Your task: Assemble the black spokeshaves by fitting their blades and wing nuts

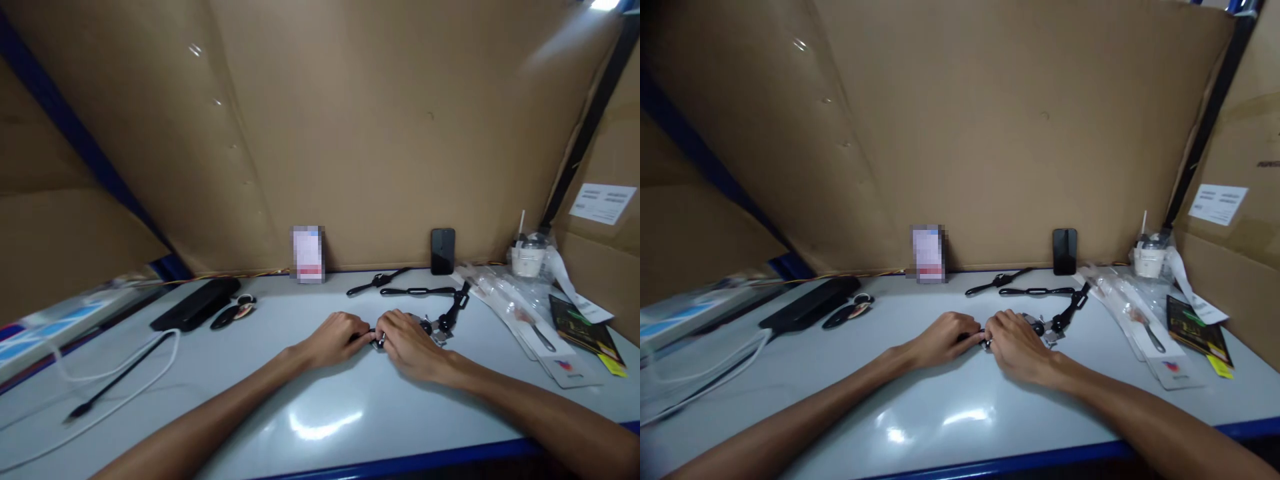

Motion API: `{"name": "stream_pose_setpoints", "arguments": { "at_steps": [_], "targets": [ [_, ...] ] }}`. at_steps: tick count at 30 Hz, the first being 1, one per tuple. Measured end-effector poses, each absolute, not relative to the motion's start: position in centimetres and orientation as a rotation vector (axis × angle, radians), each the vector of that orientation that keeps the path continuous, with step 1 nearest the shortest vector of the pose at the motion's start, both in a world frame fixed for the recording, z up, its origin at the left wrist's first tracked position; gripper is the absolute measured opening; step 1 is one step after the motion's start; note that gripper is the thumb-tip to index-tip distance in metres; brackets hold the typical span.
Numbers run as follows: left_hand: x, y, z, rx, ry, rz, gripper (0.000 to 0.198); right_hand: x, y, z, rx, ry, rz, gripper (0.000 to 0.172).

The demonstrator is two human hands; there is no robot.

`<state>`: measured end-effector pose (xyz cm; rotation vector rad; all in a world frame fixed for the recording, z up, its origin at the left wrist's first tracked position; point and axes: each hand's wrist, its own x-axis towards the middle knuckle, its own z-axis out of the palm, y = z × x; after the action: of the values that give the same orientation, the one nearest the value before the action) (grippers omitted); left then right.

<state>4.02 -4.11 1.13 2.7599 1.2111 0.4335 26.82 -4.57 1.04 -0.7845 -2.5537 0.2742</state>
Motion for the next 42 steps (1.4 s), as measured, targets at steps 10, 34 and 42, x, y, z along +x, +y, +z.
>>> {"name": "stream_pose_setpoints", "arguments": {
  "at_steps": [10,34,42],
  "targets": [
    [3.8,-4.0,1.4,2.739,1.186,0.400,0.043,27.1,-4.7,1.2,-0.751,-2.304,0.529,0.011],
    [4.0,-4.1,1.6,2.734,1.251,0.407,0.042,27.4,-4.7,0.5,-0.675,-2.290,0.379,0.010],
    [4.0,-4.1,1.7,2.725,1.252,0.411,0.041,27.1,-4.0,0.1,-0.853,-2.179,0.380,0.017]
  ]
}}
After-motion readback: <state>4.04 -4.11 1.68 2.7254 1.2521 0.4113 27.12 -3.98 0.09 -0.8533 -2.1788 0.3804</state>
